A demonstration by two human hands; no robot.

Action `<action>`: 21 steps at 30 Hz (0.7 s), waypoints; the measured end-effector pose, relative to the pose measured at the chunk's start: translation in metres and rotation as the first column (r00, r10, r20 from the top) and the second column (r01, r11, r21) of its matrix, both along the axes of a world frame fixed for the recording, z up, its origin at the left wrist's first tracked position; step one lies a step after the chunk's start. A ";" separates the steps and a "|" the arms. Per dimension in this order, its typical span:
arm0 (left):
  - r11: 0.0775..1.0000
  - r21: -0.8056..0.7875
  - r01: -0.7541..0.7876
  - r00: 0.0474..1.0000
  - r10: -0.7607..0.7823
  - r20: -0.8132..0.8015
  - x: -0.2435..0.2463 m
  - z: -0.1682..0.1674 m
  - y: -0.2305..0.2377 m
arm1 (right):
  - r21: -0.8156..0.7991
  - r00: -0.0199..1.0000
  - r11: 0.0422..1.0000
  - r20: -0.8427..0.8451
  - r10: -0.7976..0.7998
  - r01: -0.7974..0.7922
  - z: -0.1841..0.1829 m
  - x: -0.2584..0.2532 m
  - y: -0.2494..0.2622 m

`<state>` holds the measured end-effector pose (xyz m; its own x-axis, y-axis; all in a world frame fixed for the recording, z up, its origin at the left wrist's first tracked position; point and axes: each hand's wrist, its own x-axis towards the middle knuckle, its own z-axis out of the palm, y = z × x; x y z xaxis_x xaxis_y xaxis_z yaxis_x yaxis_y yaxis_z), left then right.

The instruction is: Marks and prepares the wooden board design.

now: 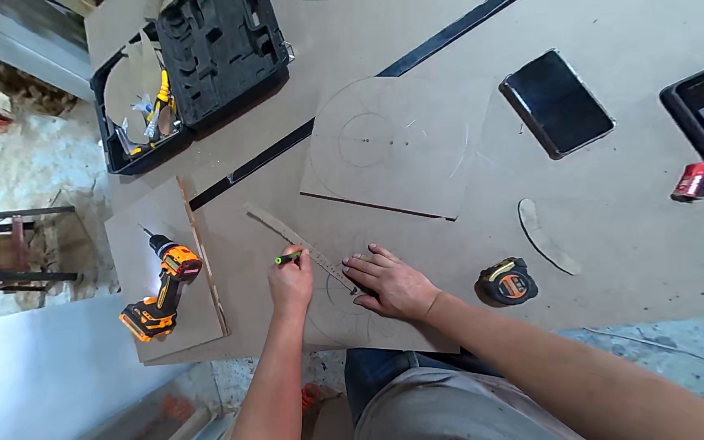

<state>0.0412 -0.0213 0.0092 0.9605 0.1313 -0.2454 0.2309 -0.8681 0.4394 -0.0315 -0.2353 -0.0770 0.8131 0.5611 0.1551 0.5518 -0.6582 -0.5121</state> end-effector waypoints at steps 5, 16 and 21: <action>0.997 -0.045 0.062 0.997 -0.060 0.048 0.015 -0.002 -0.039 | 0.022 1.000 1.000 0.007 -0.012 0.012 0.001 0.000 -0.001; 0.992 -0.066 0.107 0.983 -0.095 0.156 0.009 -0.011 -0.046 | 0.067 0.999 0.997 -0.001 -0.040 0.040 0.003 0.001 0.001; 0.995 -0.025 0.101 0.987 -0.097 0.132 0.010 -0.007 -0.039 | 0.061 1.000 0.998 0.005 -0.031 0.030 0.000 0.000 0.002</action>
